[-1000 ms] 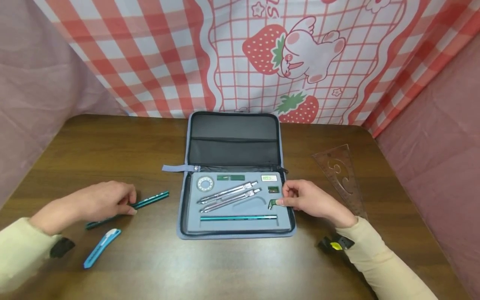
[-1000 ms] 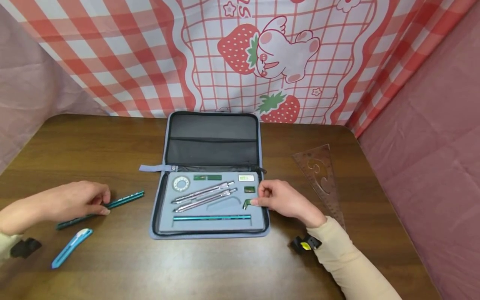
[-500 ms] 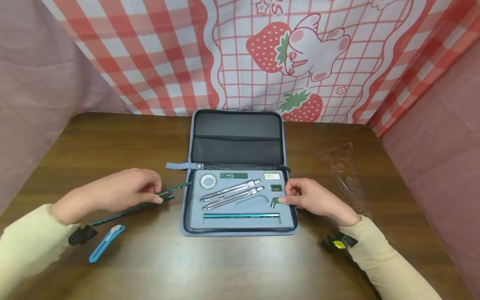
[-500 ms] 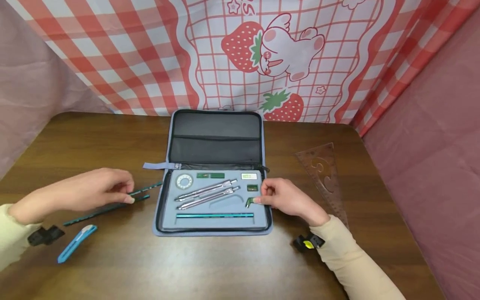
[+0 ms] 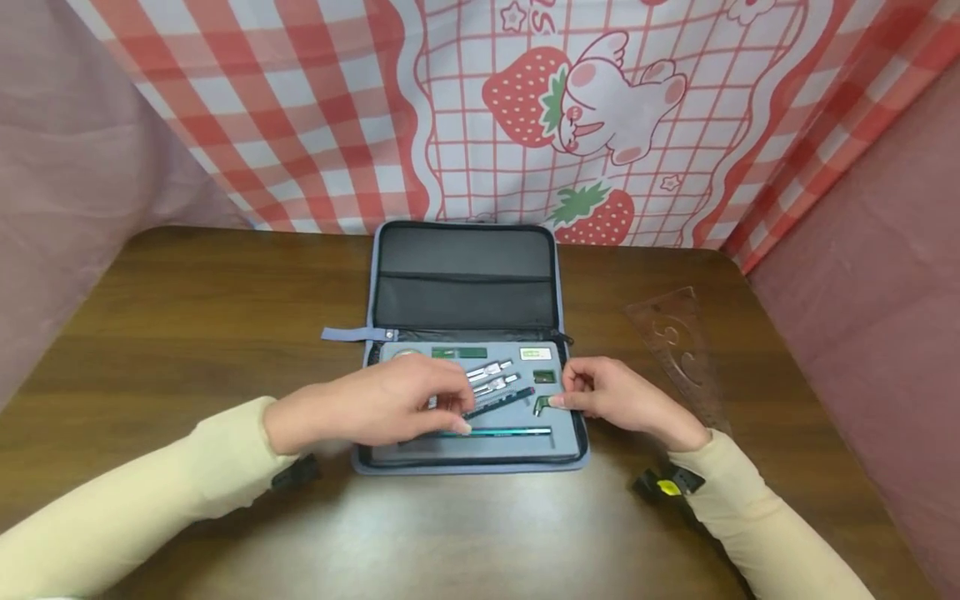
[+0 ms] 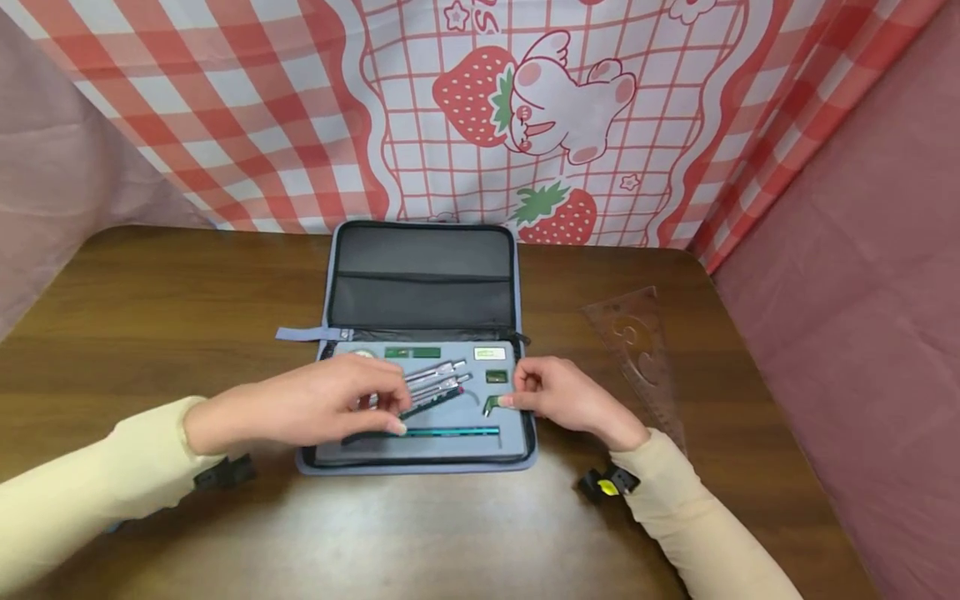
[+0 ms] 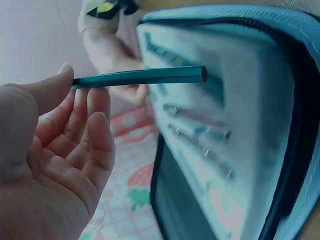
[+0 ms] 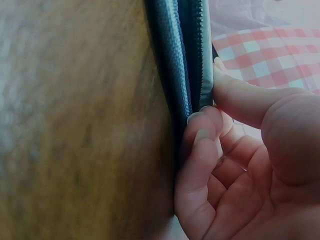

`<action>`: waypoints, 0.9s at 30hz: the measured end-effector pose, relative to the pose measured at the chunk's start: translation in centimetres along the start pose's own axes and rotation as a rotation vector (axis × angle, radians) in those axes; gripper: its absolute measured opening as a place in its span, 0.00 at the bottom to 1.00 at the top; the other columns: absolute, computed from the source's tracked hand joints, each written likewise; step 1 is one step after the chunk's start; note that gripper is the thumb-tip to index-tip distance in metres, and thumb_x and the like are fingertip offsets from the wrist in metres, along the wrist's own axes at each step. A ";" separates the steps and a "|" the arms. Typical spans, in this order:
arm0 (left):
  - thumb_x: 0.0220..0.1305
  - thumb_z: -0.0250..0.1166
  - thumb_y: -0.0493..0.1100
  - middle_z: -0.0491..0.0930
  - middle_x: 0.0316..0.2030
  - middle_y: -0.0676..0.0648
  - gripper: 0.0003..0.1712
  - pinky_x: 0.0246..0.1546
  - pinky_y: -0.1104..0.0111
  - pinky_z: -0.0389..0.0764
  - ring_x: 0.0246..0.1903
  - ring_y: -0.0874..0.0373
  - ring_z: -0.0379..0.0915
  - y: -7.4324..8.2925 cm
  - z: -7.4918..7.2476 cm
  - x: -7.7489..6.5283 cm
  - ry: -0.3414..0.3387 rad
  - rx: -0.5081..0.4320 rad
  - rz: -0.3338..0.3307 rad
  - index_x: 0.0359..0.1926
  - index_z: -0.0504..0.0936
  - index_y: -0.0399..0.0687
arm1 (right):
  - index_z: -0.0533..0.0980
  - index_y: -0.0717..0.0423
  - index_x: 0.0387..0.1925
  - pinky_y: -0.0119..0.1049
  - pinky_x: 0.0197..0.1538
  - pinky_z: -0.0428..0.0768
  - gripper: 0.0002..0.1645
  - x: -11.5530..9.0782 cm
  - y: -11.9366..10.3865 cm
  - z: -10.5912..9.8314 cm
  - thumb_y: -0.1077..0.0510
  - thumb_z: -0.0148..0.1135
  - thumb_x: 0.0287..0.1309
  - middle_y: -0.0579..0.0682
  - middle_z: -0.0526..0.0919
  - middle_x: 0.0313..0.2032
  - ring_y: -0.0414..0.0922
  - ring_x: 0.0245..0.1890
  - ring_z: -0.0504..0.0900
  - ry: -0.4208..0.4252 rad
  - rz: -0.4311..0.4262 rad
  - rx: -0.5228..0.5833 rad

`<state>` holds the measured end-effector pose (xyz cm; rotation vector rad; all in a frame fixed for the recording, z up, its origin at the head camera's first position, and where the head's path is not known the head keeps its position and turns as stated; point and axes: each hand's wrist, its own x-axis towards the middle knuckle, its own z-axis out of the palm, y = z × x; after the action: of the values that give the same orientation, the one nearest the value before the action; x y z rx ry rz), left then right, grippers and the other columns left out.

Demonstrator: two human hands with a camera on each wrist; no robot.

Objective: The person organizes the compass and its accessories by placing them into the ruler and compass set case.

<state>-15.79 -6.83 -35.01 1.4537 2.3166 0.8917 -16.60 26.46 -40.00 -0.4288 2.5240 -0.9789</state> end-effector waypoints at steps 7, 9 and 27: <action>0.66 0.69 0.46 0.74 0.31 0.60 0.06 0.35 0.73 0.75 0.31 0.67 0.70 -0.8 1.9 1.0 -0.065 0.026 0.009 0.39 0.80 0.53 | 0.74 0.52 0.29 0.35 0.27 0.72 0.14 0.2 0.0 0.1 0.52 0.72 0.58 0.48 0.74 0.23 0.47 0.22 0.73 -0.007 -0.009 0.005; 0.65 0.70 0.45 0.73 0.31 0.61 0.07 0.36 0.73 0.75 0.31 0.67 0.70 -1.2 2.3 1.0 -0.091 0.055 -0.015 0.41 0.81 0.53 | 0.74 0.53 0.29 0.35 0.27 0.72 0.14 0.2 0.0 0.1 0.52 0.72 0.58 0.48 0.74 0.23 0.47 0.22 0.73 -0.009 -0.012 0.009; 0.64 0.69 0.45 0.73 0.27 0.58 0.05 0.31 0.69 0.78 0.28 0.64 0.74 -0.4 4.0 -0.6 -0.083 0.472 0.067 0.31 0.84 0.52 | 0.74 0.55 0.29 0.34 0.27 0.71 0.14 0.0 -0.2 -0.1 0.54 0.71 0.59 0.49 0.74 0.23 0.47 0.23 0.72 -0.008 0.000 0.028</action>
<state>-13.72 -6.00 -38.37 1.7103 2.5371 0.2944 -16.62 26.40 -39.77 -0.4235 2.4999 -1.0084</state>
